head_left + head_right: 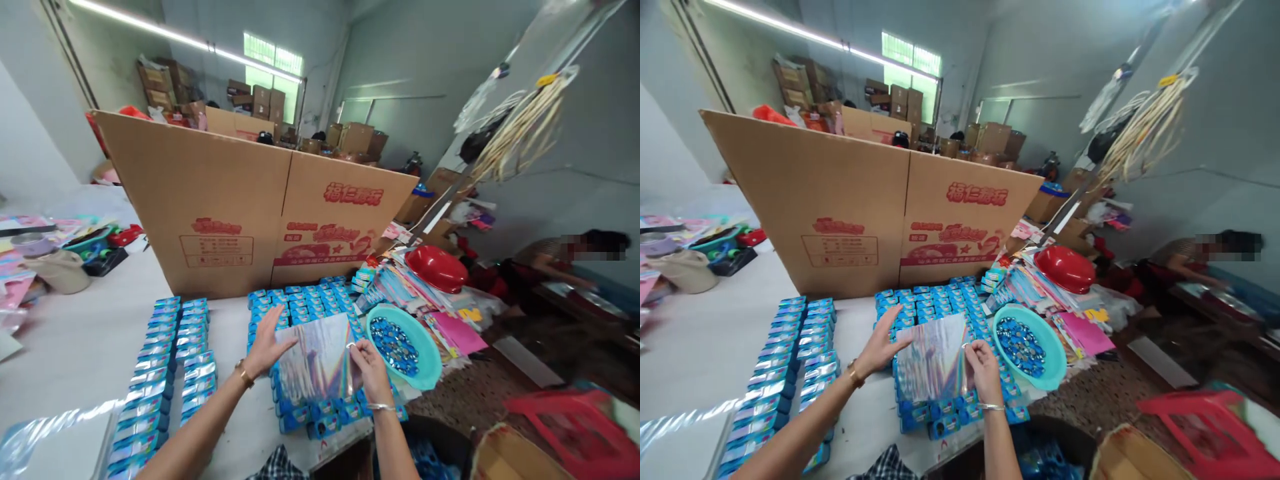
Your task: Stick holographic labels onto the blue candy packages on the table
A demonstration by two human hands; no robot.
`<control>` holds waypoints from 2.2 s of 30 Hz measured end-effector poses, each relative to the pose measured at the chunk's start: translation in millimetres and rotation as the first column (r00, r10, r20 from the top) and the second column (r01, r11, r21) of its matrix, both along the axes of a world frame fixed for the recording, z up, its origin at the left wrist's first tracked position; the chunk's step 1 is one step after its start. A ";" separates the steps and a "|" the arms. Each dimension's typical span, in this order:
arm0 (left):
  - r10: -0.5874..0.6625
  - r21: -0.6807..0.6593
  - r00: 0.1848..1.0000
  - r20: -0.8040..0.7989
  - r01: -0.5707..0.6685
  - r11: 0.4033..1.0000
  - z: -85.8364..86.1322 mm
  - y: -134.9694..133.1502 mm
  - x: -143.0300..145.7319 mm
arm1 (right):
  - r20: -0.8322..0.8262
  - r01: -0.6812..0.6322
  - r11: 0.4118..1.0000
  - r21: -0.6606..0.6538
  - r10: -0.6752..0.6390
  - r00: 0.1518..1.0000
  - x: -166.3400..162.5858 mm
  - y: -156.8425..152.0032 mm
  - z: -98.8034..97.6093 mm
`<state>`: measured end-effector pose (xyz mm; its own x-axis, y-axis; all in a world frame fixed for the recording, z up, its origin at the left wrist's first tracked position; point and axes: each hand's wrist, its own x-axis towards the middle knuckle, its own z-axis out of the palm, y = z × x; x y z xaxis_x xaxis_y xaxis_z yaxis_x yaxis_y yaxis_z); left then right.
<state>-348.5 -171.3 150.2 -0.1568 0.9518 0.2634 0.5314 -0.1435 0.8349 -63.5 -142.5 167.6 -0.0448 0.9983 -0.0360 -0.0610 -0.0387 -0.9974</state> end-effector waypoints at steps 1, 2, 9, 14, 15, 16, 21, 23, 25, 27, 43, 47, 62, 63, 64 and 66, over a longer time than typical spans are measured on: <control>-0.032 0.004 0.997 -0.071 0.033 0.999 12.0 3.9 -0.2 | -0.012 -0.024 1.000 0.009 0.024 1.000 -1.8 -2.2 8.2; -0.058 -0.023 0.991 -0.122 0.056 0.998 22.7 7.3 -1.0 | -0.022 -0.038 0.999 0.019 0.038 0.999 -2.7 -4.1 15.0; -0.220 -0.314 0.958 0.184 0.269 0.911 57.9 -5.6 1.1 | 0.030 0.108 0.990 0.087 -0.111 0.993 20.3 -9.9 4.5; -0.224 -0.368 0.885 0.408 0.383 0.847 65.8 -22.2 17.3 | 0.535 0.108 0.918 0.383 -0.315 0.784 14.0 -24.5 -0.9; -0.248 -0.368 0.885 0.394 0.399 0.840 66.9 -23.3 21.1 | 0.599 0.037 0.878 0.477 -0.356 0.717 5.0 -29.4 5.7; -0.282 -0.361 0.885 0.371 0.417 0.834 68.2 -24.0 24.8 | 0.643 -0.072 0.831 0.552 -0.369 0.671 -5.9 -34.3 14.1; -0.424 -0.272 0.863 0.276 0.493 0.827 86.2 -25.9 35.3 | 0.808 -0.578 0.606 0.547 -0.201 0.553 -60.0 -46.1 53.5; -0.456 -0.254 0.841 0.291 0.527 0.811 100.5 -28.2 33.0 | 0.810 -0.602 0.581 0.547 -0.188 0.555 -70.7 -43.0 59.4; -0.464 -0.254 0.819 0.339 0.554 0.793 116.2 -32.8 27.8 | 0.793 -0.605 0.550 0.575 -0.195 0.577 -75.6 -38.7 61.7; -0.408 -0.256 0.804 0.432 0.543 0.800 129.9 -39.5 22.4 | 0.769 -0.612 0.492 0.619 -0.221 0.600 -78.0 -35.5 64.2; 0.036 -0.292 0.526 0.850 0.412 0.863 167.9 -73.1 29.3 | 0.676 -0.649 0.233 0.724 -0.430 0.599 -73.3 -61.2 109.7; -0.010 -0.254 0.564 0.825 0.387 0.887 165.9 -77.5 28.3 | 0.637 -0.627 0.173 0.760 -0.393 0.664 -71.7 -65.9 108.9; -0.050 -0.207 0.543 0.838 0.400 0.893 170.1 -87.1 31.3 | 0.656 -0.655 0.194 0.730 -0.466 0.593 -69.9 -85.6 121.4; -0.045 -0.208 0.540 0.841 0.399 0.893 170.1 -87.0 31.8 | 0.655 -0.656 0.191 0.730 -0.469 0.592 -69.4 -85.8 121.1; -0.045 -0.208 0.539 0.841 0.398 0.894 170.5 -86.8 32.3 | 0.655 -0.659 0.187 0.729 -0.471 0.591 -68.8 -85.9 121.1; -0.051 -0.206 0.538 0.842 0.407 0.890 172.2 -86.4 33.0 | 0.654 -0.662 0.180 0.728 -0.475 0.590 -67.4 -86.1 121.6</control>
<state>-315.5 -257.7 322.3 0.1084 0.9745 -0.1966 -0.3891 0.2235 0.8937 -130.9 -228.6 289.3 -0.6701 0.2325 0.7049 0.4519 0.8812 0.1390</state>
